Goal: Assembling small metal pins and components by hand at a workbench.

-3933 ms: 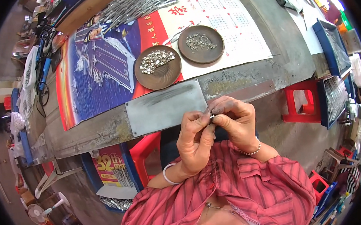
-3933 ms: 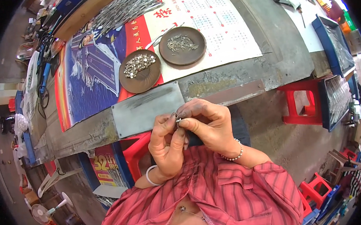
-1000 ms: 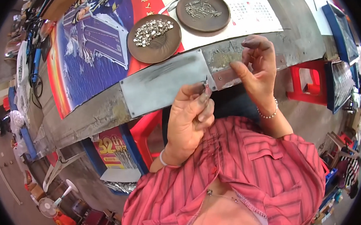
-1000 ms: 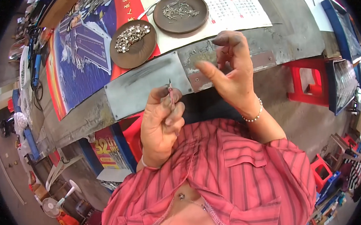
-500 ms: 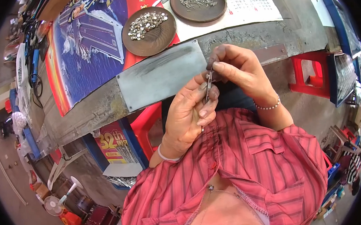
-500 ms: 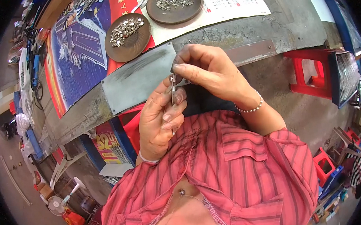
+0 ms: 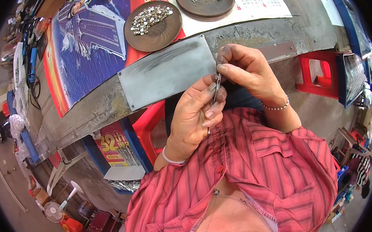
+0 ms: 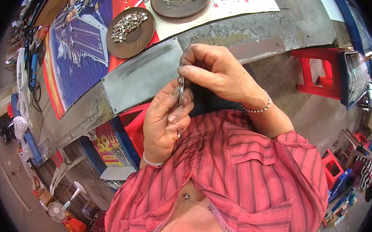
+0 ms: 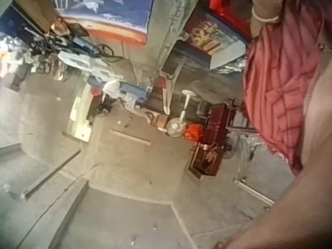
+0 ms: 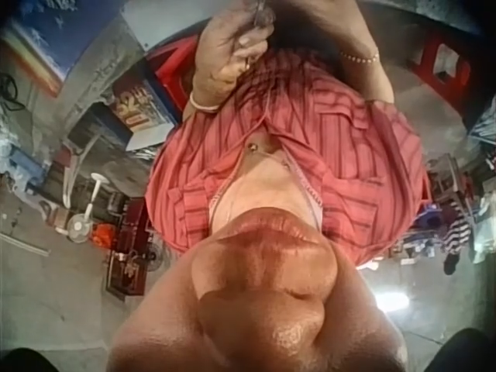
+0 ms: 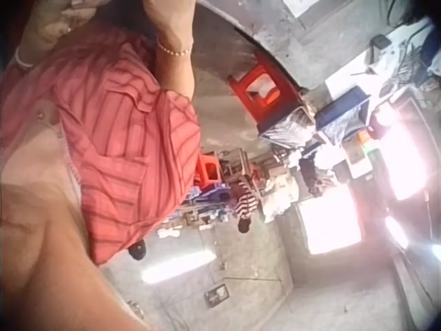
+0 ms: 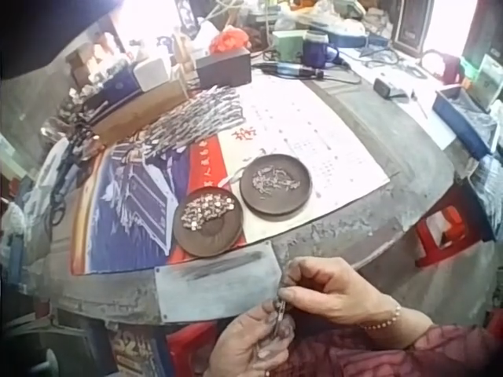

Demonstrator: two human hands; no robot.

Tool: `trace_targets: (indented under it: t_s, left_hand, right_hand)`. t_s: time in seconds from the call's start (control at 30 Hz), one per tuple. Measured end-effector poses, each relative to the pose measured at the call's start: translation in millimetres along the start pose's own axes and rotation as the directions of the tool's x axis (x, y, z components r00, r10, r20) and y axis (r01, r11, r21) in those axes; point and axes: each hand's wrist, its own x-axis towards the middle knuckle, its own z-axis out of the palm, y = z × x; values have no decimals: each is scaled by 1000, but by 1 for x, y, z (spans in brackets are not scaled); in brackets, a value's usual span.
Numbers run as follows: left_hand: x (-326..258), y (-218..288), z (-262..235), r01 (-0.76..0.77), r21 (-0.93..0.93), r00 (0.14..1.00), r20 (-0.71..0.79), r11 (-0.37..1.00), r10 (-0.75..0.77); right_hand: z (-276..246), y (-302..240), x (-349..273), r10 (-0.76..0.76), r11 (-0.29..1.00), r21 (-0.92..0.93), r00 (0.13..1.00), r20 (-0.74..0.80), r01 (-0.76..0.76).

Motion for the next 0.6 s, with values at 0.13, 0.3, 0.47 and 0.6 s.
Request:
trace_targets:
  t_s: [0.13,0.3,0.47,0.6]
  left_hand:
    - [0,0,0,-18,32,999,-31,999,19]
    - [0,1,-2,-15,17,1000,-25,1000,16]
    - [1,1,-3,-19,-19,1000,-15,1000,19]
    - [2,1,-6,-23,-49,1000,-20,999,22]
  right_hand:
    - [2,0,1,-1,1000,-25,1000,16,1]
    - [2,1,2,-9,998,-67,1000,28,11]
    - [2,1,4,-4,996,-88,999,31,7]
    - [4,6,8,-34,996,-85,999,29,36]
